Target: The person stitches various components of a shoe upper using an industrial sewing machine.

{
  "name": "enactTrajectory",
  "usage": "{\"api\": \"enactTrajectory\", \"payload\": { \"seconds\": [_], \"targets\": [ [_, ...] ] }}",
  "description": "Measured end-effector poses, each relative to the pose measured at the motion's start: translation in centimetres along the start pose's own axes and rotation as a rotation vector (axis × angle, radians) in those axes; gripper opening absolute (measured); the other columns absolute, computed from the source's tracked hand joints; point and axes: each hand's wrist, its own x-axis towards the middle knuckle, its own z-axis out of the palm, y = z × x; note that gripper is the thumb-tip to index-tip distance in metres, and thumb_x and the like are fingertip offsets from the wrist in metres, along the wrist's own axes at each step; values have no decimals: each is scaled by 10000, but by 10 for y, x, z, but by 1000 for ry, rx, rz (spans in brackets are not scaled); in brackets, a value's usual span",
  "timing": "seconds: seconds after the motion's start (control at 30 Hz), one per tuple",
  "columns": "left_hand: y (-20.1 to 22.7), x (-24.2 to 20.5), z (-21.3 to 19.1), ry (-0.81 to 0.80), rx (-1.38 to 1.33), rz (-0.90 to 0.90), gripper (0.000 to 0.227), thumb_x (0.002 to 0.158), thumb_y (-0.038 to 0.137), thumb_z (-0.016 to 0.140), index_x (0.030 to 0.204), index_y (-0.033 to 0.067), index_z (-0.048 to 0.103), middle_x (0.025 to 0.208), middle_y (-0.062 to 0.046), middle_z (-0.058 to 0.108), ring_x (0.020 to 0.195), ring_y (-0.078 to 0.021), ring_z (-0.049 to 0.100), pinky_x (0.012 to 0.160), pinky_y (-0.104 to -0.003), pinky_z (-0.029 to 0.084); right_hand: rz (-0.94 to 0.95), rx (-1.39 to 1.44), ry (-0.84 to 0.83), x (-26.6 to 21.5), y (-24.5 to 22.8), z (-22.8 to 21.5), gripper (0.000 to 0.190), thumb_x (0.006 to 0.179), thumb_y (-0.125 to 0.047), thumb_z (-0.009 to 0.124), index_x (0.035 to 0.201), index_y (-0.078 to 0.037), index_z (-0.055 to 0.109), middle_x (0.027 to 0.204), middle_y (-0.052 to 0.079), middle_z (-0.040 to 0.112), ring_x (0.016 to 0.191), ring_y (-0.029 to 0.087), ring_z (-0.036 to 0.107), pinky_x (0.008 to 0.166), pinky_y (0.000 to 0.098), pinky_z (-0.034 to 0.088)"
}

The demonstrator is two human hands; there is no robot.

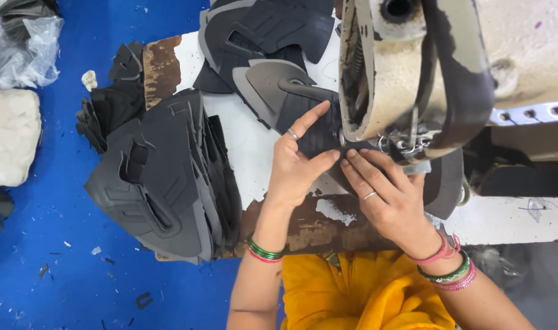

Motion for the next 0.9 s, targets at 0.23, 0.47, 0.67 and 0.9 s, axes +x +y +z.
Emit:
{"api": "enactTrajectory", "payload": {
  "seconds": [0.23,0.47,0.67,0.9],
  "targets": [
    [14,3,-1,-74,36,-82,751,801,-230,653,1508,-20,509,1337,-60,640,1112,-89,638,921,-232,552,52,-60,-8,-18,-7,2,414,841,-9,745,1248,-86,743,1322,33,691,1185,236,646,942,489,334],
    [13,11,-5,-94,29,-92,767,804,-237,653,1522,-6,514,1315,-65,655,1081,-83,631,883,-221,547,92,-77,-46,-12,-8,-2,480,812,-17,745,1284,-102,741,1341,34,671,1212,231,632,1049,569,317],
    [11,20,-4,-94,-24,-98,764,815,-235,648,1531,-14,500,1273,-76,676,1099,-111,651,956,-257,551,117,-73,-49,-12,-3,3,475,836,-29,744,1298,-137,747,1348,28,676,1232,247,609,1068,584,298],
    [10,30,-3,-68,-15,-73,750,831,-219,652,1535,-27,478,1271,-97,680,1125,-135,666,1012,-283,550,136,-21,-29,-5,4,8,458,867,-2,725,1313,-103,740,1328,48,679,1252,329,615,1138,624,357]
  ]
}}
